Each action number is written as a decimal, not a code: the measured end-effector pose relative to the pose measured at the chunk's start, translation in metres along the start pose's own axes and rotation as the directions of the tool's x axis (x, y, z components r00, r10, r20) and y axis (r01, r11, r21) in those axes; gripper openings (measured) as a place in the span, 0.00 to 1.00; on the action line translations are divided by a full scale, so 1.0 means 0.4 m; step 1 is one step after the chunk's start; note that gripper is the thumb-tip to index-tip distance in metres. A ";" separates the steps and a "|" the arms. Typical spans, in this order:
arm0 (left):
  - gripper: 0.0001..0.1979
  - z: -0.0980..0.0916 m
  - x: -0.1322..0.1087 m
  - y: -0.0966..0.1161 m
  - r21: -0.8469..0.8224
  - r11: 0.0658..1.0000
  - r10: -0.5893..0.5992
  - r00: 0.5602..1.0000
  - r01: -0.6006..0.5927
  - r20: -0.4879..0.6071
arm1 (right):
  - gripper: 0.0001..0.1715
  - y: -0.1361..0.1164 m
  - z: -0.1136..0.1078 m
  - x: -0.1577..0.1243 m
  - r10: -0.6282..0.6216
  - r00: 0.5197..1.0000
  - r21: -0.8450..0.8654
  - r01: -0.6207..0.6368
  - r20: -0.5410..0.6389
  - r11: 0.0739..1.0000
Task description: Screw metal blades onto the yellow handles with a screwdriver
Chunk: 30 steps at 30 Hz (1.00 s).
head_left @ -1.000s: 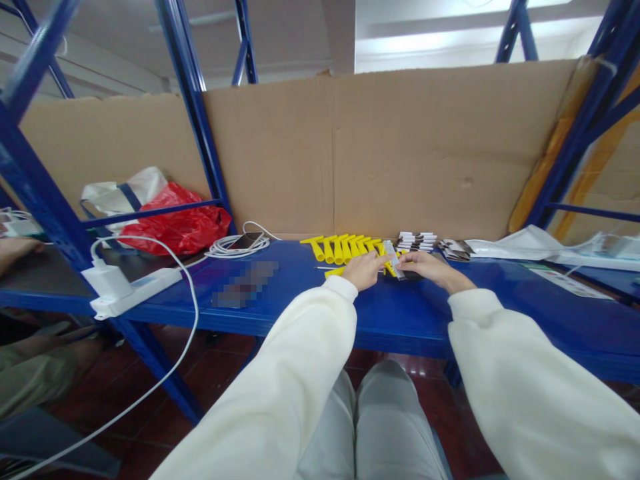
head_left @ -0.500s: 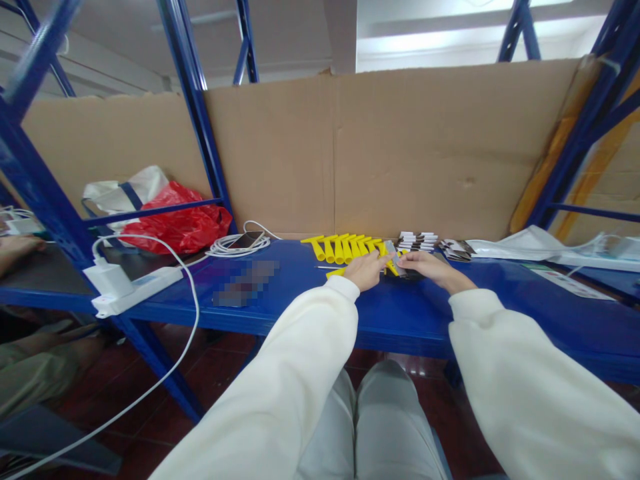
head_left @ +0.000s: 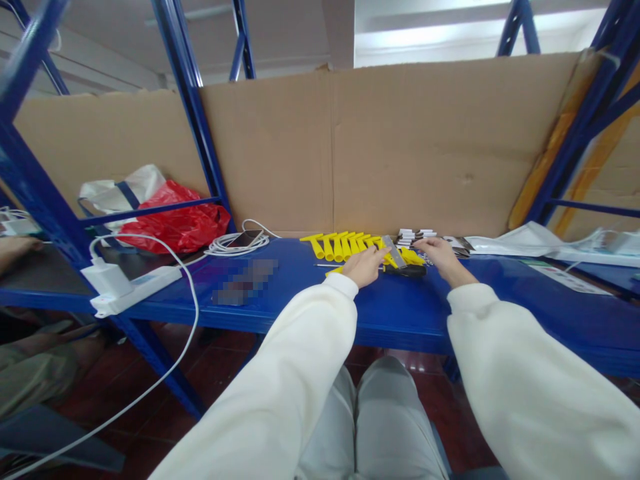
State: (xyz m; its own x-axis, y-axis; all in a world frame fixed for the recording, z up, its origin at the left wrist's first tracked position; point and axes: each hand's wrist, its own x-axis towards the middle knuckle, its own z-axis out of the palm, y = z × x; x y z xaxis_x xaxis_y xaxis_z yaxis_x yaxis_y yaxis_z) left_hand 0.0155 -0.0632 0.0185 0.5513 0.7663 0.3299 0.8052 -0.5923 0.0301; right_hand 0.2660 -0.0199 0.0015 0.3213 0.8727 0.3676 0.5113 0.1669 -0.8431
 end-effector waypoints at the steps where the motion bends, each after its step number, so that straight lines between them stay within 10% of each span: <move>1: 0.29 -0.001 0.000 0.000 -0.003 1.000 -0.010 1.000 0.010 0.001 | 0.07 0.013 -0.012 0.010 -0.004 0.999 -0.085 -0.001 -0.053 0.996; 5: 0.29 -0.001 0.000 0.000 -0.006 1.000 -0.026 1.000 0.026 0.006 | 0.05 0.061 -0.050 0.034 0.011 0.998 -0.439 -0.040 -0.068 0.898; 16: 0.30 -0.013 -0.008 0.011 0.057 0.998 0.004 0.998 -0.007 0.065 | 0.16 0.039 -0.010 0.016 0.064 0.997 -0.735 -0.014 0.040 0.678; 30: 0.29 -0.003 -0.005 0.004 0.058 0.997 0.050 0.993 -0.056 0.104 | 0.07 0.060 -0.011 0.039 0.058 0.998 -0.571 -0.062 -0.025 0.819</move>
State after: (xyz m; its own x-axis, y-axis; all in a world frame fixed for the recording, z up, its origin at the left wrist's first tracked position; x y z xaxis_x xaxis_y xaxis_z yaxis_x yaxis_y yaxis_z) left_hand 0.0154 -0.0658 0.0191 0.6102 0.7577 0.2314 0.7845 -0.6187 -0.0427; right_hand 0.2867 -0.0040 -0.0112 0.3706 0.8690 0.3279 0.8537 -0.1797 -0.4887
